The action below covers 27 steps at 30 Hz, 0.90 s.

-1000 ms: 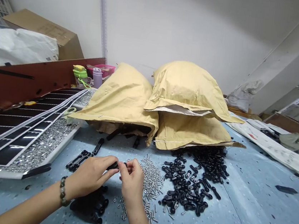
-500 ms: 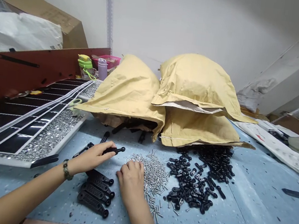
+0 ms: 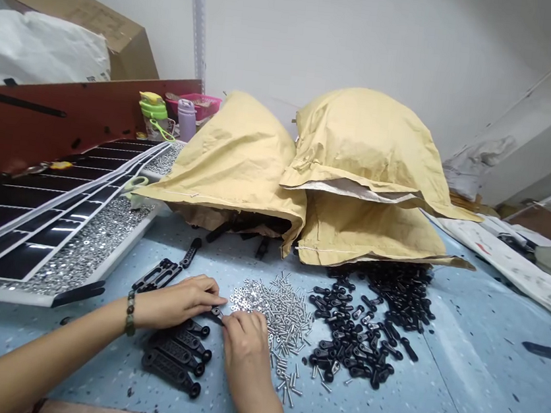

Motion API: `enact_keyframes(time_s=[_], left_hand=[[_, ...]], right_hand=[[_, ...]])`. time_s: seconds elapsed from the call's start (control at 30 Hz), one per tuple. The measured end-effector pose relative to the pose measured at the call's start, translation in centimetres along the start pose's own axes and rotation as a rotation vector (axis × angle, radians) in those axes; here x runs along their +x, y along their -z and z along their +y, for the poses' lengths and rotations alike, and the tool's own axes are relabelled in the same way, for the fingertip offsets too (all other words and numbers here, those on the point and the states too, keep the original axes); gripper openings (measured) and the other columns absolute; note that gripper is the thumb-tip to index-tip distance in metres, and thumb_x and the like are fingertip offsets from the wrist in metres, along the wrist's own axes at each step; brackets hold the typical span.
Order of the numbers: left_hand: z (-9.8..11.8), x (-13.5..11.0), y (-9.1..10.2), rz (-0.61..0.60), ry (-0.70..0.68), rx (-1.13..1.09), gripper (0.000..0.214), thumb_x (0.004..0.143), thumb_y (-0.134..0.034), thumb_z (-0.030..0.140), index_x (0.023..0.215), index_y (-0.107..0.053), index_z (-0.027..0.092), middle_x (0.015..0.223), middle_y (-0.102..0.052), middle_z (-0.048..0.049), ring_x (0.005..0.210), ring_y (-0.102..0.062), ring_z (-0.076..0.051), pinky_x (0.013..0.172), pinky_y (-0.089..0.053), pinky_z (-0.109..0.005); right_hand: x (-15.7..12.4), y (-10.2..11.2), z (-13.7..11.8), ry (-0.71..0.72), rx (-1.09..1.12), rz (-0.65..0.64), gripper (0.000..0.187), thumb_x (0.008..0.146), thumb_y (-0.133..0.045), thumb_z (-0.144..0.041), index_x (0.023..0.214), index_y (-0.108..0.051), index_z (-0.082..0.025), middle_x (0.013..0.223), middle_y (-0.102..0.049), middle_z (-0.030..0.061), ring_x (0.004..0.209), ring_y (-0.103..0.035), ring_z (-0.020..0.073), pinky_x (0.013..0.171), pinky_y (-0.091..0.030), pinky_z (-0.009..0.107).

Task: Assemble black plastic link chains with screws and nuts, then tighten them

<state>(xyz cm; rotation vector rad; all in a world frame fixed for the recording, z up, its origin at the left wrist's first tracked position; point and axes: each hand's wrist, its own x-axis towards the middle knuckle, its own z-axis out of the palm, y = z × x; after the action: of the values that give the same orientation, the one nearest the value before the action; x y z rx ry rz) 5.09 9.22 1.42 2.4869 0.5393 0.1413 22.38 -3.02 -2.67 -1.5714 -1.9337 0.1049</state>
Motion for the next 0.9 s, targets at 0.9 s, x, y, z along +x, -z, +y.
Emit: enact_keyframes(time_s=[0.9], left_hand=[[-1.1,0.7,1.3,-0.08,0.096,0.024,0.023,0.091,-0.053,0.021,0.107,-0.068,0.03,0.105,-0.067,0.0004,0.104,-0.058,-0.019,0.092,-0.031,-0.032]], right_hand=[[1.4,-0.5,-1.3,-0.149,0.061,-0.054,0.014,0.081,-0.06,-0.008,0.085,-0.062,-0.021,0.082,-0.067,0.0014,0.081,-0.057,0.0205,0.083,-0.038,0.038]])
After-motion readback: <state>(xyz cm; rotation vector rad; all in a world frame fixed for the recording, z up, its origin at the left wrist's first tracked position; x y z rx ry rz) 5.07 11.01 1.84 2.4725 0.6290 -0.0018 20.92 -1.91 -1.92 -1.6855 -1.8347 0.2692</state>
